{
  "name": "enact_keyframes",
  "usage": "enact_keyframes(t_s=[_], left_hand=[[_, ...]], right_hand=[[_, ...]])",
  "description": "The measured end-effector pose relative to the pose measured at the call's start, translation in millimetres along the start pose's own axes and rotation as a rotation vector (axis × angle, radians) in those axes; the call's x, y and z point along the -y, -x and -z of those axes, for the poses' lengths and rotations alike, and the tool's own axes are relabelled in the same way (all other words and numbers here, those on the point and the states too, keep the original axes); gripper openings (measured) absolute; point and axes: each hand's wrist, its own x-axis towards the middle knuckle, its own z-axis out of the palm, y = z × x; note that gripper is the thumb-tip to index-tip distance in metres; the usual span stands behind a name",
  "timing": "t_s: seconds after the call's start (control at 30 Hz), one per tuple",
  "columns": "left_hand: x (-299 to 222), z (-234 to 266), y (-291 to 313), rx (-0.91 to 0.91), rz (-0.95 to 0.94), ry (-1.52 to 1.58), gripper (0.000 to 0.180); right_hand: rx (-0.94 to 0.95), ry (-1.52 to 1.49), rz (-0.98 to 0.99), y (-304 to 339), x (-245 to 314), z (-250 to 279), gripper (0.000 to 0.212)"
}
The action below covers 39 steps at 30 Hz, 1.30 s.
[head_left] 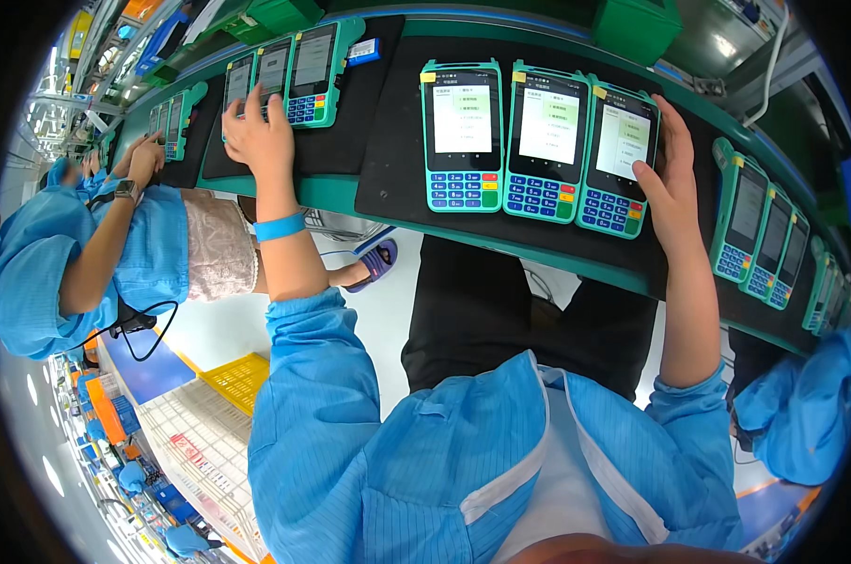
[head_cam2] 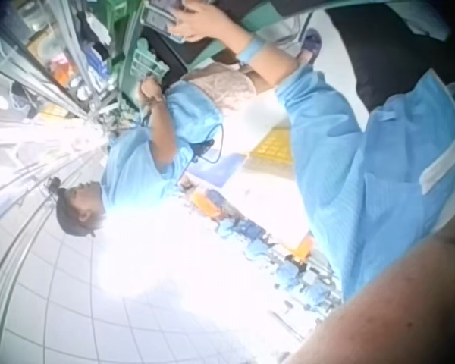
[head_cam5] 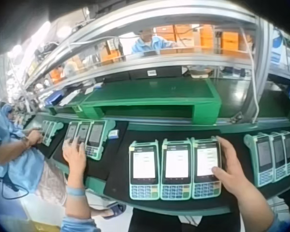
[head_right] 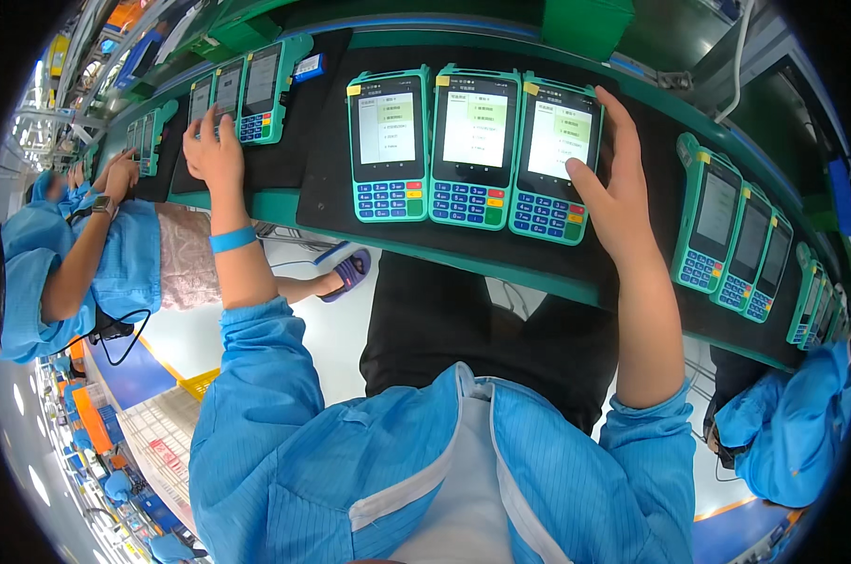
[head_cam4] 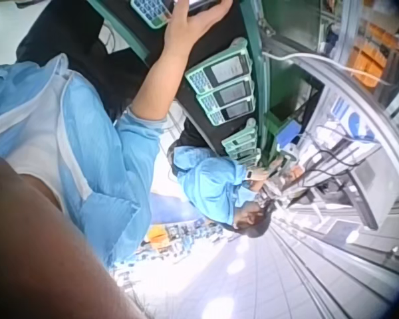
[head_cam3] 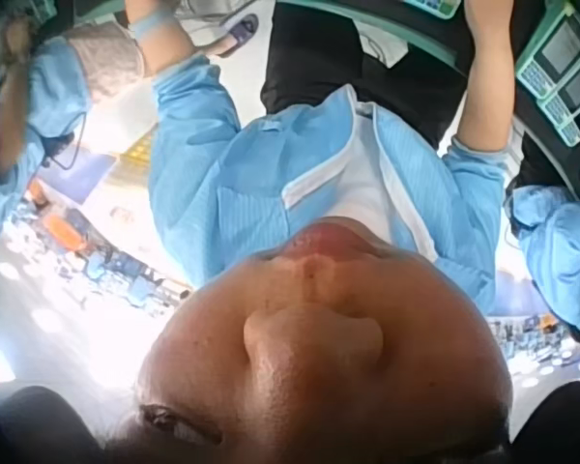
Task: Testing and configuring multiple handheld electronic terminals on a factory assembly line.
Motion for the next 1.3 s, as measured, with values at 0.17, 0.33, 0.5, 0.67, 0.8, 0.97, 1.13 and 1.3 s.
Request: enact_keyframes(t_s=[0.17, 0.33, 0.5, 0.67, 0.8, 0.97, 1.13, 1.3], left_hand=[[30.2, -7.1, -19.7, -0.011, 0.154, 0.086, 0.043], [44.5, -13.7, -29.4, 0.015, 0.21, 0.036, 0.045], [46.3, -15.3, -33.3, 0.039, 0.246, 0.077, 0.051], [46.8, -17.9, -42.7, 0.038, 0.301, 0.099, 0.05], [52.1, -15.9, -43.3, 0.079, 0.395, 0.228, 0.05], [61.7, -14.3, -42.7, 0.156, 0.313, 0.174, 0.05], [56.4, -17.8, -42.6, 0.083, 0.349, 0.244, 0.051], [47.4, -15.5, -47.1, 0.161, 0.374, 0.21, 0.052]], right_hand=[[0.006, 0.004, 0.014, -0.6, 0.6, -0.5, 0.072], [0.009, -0.013, 0.001, -1.1, 0.5, -0.4, 0.073], [0.018, -0.03, 0.009, -1.2, -1.1, 0.0, 0.073], [0.012, -0.022, -0.002, -0.3, -0.9, -0.4, 0.074], [0.013, -0.028, 0.003, -0.1, 0.0, -0.3, 0.075], [0.009, -0.04, -0.003, -0.3, -0.4, -0.4, 0.075], [0.009, -0.058, -0.004, 0.0, -0.4, -1.1, 0.075], [0.012, -0.062, -0.003, -1.0, 0.7, -1.5, 0.075]])
